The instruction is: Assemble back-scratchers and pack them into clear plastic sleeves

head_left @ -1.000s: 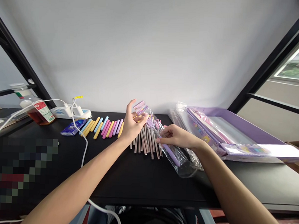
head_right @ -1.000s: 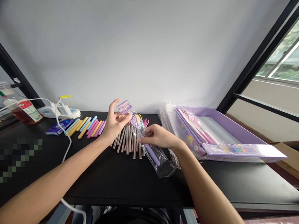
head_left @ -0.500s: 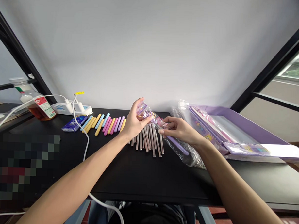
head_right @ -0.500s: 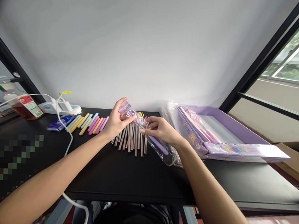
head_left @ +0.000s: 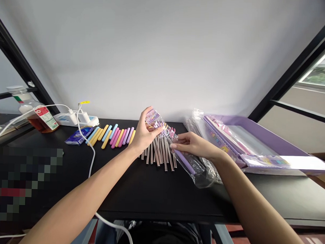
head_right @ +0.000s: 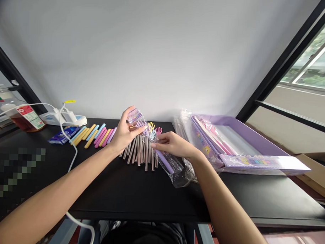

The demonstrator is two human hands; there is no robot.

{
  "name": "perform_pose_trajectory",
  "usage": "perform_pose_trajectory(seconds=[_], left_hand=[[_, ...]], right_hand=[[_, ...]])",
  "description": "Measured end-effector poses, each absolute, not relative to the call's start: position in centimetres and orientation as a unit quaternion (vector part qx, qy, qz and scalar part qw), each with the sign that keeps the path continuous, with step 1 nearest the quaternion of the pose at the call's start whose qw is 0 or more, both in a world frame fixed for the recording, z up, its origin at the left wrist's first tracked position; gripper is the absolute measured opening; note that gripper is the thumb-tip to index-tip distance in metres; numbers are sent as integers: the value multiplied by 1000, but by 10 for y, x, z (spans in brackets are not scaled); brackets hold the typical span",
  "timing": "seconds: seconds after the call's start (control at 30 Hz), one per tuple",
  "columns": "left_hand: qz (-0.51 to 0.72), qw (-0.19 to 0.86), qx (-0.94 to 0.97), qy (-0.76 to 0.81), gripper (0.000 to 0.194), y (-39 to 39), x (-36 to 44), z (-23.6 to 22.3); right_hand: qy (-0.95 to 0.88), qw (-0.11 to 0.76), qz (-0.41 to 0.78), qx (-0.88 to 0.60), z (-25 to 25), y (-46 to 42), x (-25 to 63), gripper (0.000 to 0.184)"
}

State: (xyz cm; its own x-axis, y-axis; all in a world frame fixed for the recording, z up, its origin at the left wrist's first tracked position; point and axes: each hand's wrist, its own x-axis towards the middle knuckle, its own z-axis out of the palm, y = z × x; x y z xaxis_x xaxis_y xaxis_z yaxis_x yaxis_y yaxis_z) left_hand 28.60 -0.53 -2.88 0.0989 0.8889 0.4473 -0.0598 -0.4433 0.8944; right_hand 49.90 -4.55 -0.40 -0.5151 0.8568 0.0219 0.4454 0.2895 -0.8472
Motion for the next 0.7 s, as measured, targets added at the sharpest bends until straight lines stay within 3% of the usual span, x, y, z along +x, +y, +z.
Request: perform_pose_trajectory(seconds=[0.13,0.3,0.47,0.57,0.7], left_hand=[[574,425,616,333,83,-9,286,-26],[550,406,653,325,91,-19,290,-21],[506,346,714,339,70,-20,308,-6],[429,300,781,340,47,-15,329,2],[334,229,875,265,23,-10,368,5]], right_hand=[[-726,308,442,-427,-4,-47,492,44],[-677,354,466,-447,4,-53,492,35],[-592,498,414,-480,25,-44,517,42],[-544,588,358,-480,41,-30,551,47],[-502,672,251,-483,44,-21,612,37]])
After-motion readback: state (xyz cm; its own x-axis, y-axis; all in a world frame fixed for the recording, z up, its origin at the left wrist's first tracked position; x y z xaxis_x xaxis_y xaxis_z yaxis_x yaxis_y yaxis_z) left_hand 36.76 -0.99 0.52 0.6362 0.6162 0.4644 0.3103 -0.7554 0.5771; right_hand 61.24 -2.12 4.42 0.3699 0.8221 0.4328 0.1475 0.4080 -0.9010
